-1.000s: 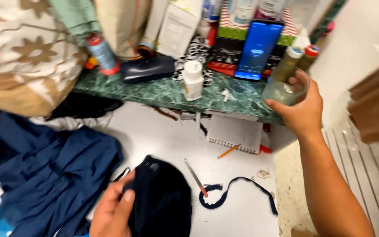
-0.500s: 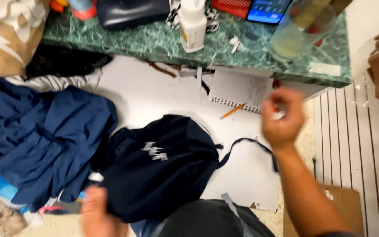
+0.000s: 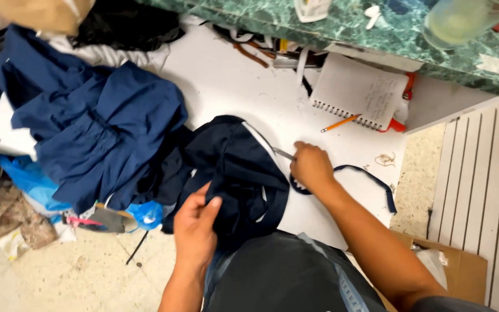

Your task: Inspecting a blue garment and using a small tool to remove loose threads or labels.

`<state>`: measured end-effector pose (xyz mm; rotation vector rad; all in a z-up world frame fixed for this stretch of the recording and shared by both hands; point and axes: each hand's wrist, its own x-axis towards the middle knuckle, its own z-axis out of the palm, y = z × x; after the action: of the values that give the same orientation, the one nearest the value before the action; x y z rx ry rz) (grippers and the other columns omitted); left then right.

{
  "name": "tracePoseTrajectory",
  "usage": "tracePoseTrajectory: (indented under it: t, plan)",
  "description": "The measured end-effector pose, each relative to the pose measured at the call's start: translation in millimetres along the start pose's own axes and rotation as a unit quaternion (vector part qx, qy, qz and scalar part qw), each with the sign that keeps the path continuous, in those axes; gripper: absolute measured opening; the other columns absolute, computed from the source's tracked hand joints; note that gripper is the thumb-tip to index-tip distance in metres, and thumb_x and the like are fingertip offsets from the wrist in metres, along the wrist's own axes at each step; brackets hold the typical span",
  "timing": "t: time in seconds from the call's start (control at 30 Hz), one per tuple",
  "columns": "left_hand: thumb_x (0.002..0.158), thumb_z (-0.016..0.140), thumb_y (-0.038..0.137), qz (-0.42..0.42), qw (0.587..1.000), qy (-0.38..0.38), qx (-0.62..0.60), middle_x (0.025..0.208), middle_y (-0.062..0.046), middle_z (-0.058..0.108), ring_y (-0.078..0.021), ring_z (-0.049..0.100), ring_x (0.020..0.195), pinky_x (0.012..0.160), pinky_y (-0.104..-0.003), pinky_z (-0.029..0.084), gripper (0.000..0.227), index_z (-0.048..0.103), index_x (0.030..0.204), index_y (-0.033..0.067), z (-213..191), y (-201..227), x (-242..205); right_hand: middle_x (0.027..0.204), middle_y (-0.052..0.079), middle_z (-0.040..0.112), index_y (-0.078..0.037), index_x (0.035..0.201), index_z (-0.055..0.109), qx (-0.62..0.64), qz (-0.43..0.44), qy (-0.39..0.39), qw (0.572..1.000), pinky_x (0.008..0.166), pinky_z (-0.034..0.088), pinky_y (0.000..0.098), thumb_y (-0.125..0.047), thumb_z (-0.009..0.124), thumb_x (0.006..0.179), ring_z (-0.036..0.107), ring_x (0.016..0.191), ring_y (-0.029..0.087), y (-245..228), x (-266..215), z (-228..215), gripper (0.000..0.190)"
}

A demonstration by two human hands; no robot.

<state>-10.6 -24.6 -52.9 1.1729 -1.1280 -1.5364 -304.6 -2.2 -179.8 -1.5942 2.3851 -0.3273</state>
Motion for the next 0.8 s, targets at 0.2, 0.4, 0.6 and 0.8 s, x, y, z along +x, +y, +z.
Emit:
tracePoseTrajectory:
  t: [0.2, 0.4, 0.6, 0.8]
  plan:
    - [0.092, 0.070, -0.001, 0.146, 0.956, -0.205, -0.152, 0.154, -0.023, 0.049, -0.0243, 0.051, 0.135, 0.103, -0.035, 0.046, 0.030, 0.044, 0.080, 0.0094, 30.8, 83.0, -4.4, 0.100, 0.024, 0.072, -0.002, 0.118, 0.071, 0.020, 0.028, -0.049, 0.998, 0.088, 0.058, 0.0559, -0.023, 0.065, 0.088, 0.072, 0.100, 0.045, 27.8, 26.8, -12.5, 0.037]
    - [0.087, 0.077, 0.003, 0.155, 0.933, -0.299, -0.131, 0.131, -0.028, 0.058, -0.0249, 0.069, 0.093, 0.077, -0.032, 0.054, 0.024, 0.057, 0.075, -0.0002, 39.4, 35.5, 10.7, 0.103, 0.025, 0.070, -0.001, 0.118, 0.070, 0.240, 0.083, 0.032, 0.967, 0.084, 0.055, 0.0520, -0.012, 0.059, 0.095, 0.069, 0.095, 0.043, -11.4, -28.2, -114.0, 0.027]
    - [0.092, 0.074, 0.014, 0.009, 0.990, -0.137, 0.012, 0.074, -0.009, 0.067, -0.0165, 0.059, 0.071, 0.061, -0.028, 0.043, 0.023, 0.073, 0.071, 0.0047, 13.2, -50.4, -13.8, 0.080, 0.013, 0.067, -0.001, 0.112, 0.068, 0.371, 0.099, 0.056, 0.922, 0.061, 0.055, 0.0375, -0.004, 0.060, 0.099, 0.068, 0.060, 0.024, -24.2, -84.5, -117.2, 0.015]
    - [0.088, 0.079, 0.009, 0.240, 0.969, -0.045, 0.026, 0.118, -0.020, 0.071, -0.0280, 0.067, 0.104, 0.090, -0.036, 0.051, 0.029, 0.062, 0.066, 0.0020, 13.2, 46.5, -3.8, 0.088, 0.009, 0.074, -0.004, 0.114, 0.075, 0.338, -0.188, 0.116, 0.915, 0.055, 0.055, 0.0328, 0.000, 0.066, 0.094, 0.070, 0.059, 0.022, -98.1, -93.0, -160.5, 0.023]
